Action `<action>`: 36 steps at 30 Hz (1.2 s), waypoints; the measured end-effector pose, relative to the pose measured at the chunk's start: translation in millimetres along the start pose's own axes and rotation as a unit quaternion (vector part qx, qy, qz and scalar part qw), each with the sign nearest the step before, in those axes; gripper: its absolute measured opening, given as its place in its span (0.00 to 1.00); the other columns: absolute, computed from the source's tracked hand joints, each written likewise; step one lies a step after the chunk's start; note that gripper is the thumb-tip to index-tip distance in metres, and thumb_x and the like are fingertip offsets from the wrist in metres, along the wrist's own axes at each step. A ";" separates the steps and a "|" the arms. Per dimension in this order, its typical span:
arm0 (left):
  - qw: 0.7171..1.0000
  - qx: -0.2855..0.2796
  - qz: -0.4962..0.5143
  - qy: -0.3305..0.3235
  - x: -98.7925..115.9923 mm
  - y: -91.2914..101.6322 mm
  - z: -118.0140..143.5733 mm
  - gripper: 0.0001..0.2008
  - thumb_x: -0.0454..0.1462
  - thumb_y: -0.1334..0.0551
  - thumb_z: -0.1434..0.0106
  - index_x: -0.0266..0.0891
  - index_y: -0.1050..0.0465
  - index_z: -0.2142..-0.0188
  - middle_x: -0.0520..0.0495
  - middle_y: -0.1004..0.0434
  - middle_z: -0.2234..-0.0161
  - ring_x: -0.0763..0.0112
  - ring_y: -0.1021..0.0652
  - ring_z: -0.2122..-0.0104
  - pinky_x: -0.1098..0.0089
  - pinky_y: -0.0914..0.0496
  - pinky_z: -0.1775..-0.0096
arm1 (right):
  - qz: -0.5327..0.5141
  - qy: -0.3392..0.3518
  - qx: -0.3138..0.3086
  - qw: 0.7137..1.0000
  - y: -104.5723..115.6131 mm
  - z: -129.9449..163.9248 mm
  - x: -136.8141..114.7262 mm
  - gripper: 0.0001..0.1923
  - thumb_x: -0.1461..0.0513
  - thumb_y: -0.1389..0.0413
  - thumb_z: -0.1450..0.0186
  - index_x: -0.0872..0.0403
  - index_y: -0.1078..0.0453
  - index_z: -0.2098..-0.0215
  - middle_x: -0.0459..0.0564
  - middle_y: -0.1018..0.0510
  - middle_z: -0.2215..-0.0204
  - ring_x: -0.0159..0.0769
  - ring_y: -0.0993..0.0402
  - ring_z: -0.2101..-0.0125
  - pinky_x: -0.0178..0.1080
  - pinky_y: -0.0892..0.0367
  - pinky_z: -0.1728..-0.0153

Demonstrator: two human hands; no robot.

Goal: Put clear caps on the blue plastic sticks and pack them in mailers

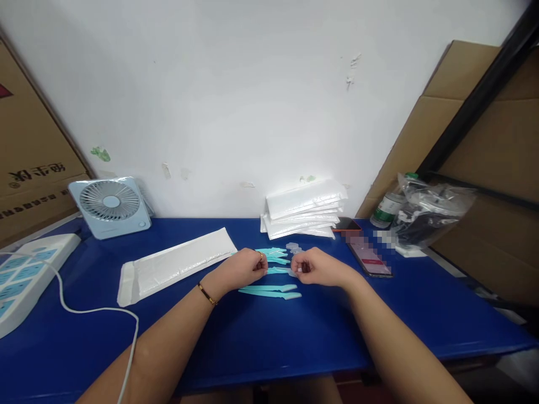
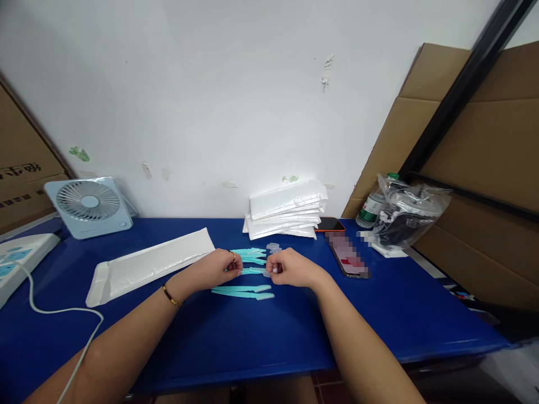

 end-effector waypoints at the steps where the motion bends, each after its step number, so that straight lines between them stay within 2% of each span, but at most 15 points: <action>1: 1.000 0.001 0.000 -0.002 0.7 0.6 0.4 0.08 0.38 0.45 0.41 0.41 0.27 0.69 0.51 0.24 0.70 0.72 0.27 0.71 0.74 0.38 0.72 | -0.004 0.002 0.004 1.000 0.6 0.2 -1.2 0.08 0.68 0.47 0.49 0.55 0.28 0.70 0.43 0.30 0.78 0.28 0.35 0.77 0.29 0.41 0.76; 11: 1.000 0.003 -0.008 0.006 -3.6 3.4 -0.2 0.08 0.37 0.45 0.40 0.41 0.28 0.69 0.50 0.24 0.70 0.71 0.27 0.71 0.73 0.37 0.71 | -0.024 -0.006 0.030 0.999 4.3 1.4 4.5 0.08 0.67 0.47 0.47 0.55 0.28 0.70 0.43 0.30 0.78 0.28 0.36 0.77 0.30 0.42 0.76; 18: 1.000 -0.007 0.027 -0.006 5.1 1.5 -0.4 0.09 0.39 0.45 0.40 0.40 0.26 0.68 0.50 0.24 0.70 0.72 0.26 0.71 0.74 0.37 0.71 | -0.031 0.018 0.041 0.999 2.0 -2.5 -4.2 0.09 0.62 0.47 0.41 0.55 0.25 0.66 0.48 0.23 0.72 0.33 0.29 0.71 0.32 0.37 0.71; 21: 1.000 0.006 0.026 0.003 -1.1 0.8 -2.2 0.11 0.41 0.45 0.40 0.41 0.26 0.65 0.50 0.24 0.69 0.71 0.26 0.71 0.74 0.37 0.71 | -0.002 0.001 0.086 0.996 14.4 0.3 6.0 0.12 0.60 0.49 0.38 0.55 0.25 0.64 0.49 0.22 0.68 0.35 0.27 0.69 0.33 0.37 0.69; 24: 0.999 0.029 -0.018 0.024 -12.8 -0.2 -4.4 0.11 0.42 0.44 0.41 0.41 0.27 0.63 0.48 0.24 0.68 0.69 0.26 0.68 0.72 0.36 0.71 | 0.055 -0.036 0.136 0.988 25.4 2.8 20.3 0.10 0.62 0.48 0.40 0.55 0.25 0.65 0.50 0.22 0.69 0.35 0.28 0.71 0.33 0.38 0.70; 27: 0.998 0.022 -0.055 0.032 -20.2 -4.6 -5.7 0.10 0.42 0.41 0.44 0.41 0.27 0.64 0.48 0.25 0.66 0.67 0.26 0.67 0.72 0.36 0.71 | 0.106 -0.057 0.113 0.986 20.3 -0.9 27.9 0.06 0.63 0.45 0.43 0.54 0.26 0.69 0.48 0.23 0.73 0.34 0.29 0.73 0.33 0.39 0.72; 30: 0.997 0.013 -0.064 0.036 -20.8 -8.4 -5.9 0.09 0.42 0.42 0.43 0.41 0.27 0.68 0.49 0.24 0.68 0.68 0.26 0.68 0.72 0.37 0.72 | 0.145 -0.069 0.109 0.981 11.8 -8.1 31.2 0.04 0.62 0.43 0.44 0.54 0.27 0.71 0.49 0.23 0.71 0.35 0.29 0.70 0.33 0.40 0.70; 33: 0.997 0.016 -0.070 0.039 -18.4 -8.7 -6.0 0.09 0.41 0.44 0.42 0.41 0.27 0.71 0.49 0.24 0.70 0.68 0.26 0.69 0.72 0.37 0.72 | 0.149 -0.083 0.116 0.978 6.9 -13.0 35.4 0.03 0.63 0.44 0.44 0.54 0.28 0.71 0.49 0.24 0.70 0.35 0.30 0.69 0.34 0.39 0.68; 36: 0.995 0.022 -0.086 0.039 -16.4 -5.9 -5.8 0.10 0.39 0.46 0.40 0.39 0.29 0.73 0.47 0.25 0.70 0.69 0.27 0.70 0.72 0.38 0.71 | 0.147 -0.068 0.108 0.981 6.1 -12.7 34.7 0.03 0.65 0.45 0.45 0.55 0.29 0.72 0.49 0.25 0.69 0.34 0.30 0.70 0.33 0.39 0.68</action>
Point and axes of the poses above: each hand's wrist, its own z-axis away from the middle knuckle, its own y-axis out of the back of the hand, x = y × z, the point moved 5 cm from there along -z, towards the middle knuckle
